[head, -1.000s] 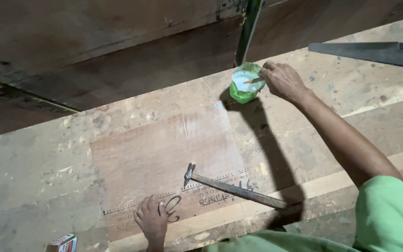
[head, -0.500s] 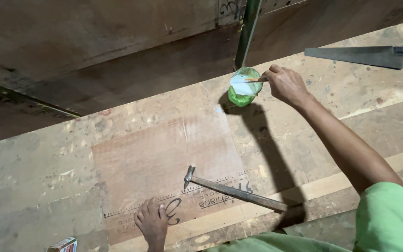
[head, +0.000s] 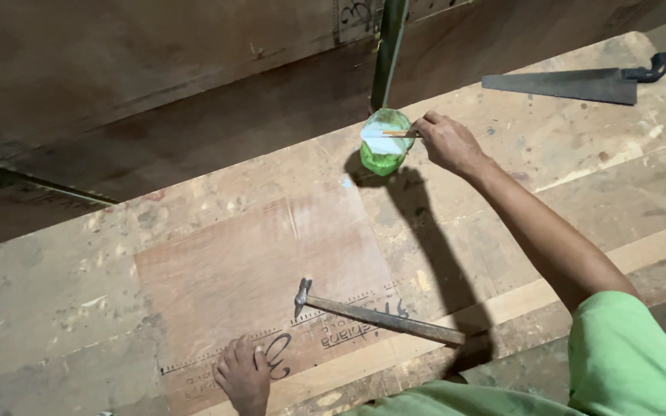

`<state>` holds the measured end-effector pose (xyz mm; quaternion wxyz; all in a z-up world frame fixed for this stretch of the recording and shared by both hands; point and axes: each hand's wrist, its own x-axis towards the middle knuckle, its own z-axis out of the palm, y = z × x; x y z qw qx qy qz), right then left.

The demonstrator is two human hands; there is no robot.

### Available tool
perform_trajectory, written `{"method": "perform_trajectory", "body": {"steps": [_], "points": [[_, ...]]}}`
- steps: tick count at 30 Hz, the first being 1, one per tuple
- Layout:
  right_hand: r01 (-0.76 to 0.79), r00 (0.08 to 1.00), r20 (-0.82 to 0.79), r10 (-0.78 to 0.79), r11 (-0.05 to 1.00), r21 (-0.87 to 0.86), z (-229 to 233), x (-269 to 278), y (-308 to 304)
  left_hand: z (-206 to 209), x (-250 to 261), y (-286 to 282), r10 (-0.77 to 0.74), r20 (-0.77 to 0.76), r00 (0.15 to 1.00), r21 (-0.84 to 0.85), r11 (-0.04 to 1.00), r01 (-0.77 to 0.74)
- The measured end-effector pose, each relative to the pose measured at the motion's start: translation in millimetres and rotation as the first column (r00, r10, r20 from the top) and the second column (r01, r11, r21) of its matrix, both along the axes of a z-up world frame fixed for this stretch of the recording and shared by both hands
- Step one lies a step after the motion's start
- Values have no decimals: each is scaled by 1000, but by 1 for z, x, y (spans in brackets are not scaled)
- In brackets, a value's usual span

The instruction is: The person hammers nails into a thin strip of wood on a plywood board and applies glue with their hands and a small brush.

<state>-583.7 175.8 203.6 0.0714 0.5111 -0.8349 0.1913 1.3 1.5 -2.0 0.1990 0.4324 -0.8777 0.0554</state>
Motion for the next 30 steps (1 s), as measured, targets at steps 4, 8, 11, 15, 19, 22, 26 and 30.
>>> {"method": "perform_trajectory", "body": {"steps": [4, 8, 11, 15, 19, 22, 26, 30], "points": [[-12, 995, -99, 7, 999, -45, 11, 3, 3, 2, -2, 0, 0, -33, 999, 33, 999, 1], [-5, 994, -113, -14, 986, -166, -2, 24, 16, 3, 3, -1, 16, 30, 999, 77, 997, -18], [67, 993, 111, -41, 968, -243, -39, 66, 12, 6, 1, -3, -37, -15, 999, 72, 997, 38], [5, 1000, 10, -5, 1000, 23, -104, 126, -24, 11, -2, -2, -43, -29, 999, 71, 996, 45], [-9, 999, -44, 14, 992, 129, -135, 135, -55, 13, -4, -1, -63, -71, 996, 59, 996, 67], [-14, 996, -79, 35, 968, 252, -136, 123, -66, 13, -3, -4, -64, -80, 995, 70, 995, 70], [-24, 996, -72, 49, 948, 317, -133, 108, -74, 11, -3, -4, -68, -72, 995, 89, 993, 74], [-8, 995, -95, 39, 952, 307, -136, 105, -76, 14, -1, -4, -64, -79, 995, 71, 995, 70]]}}
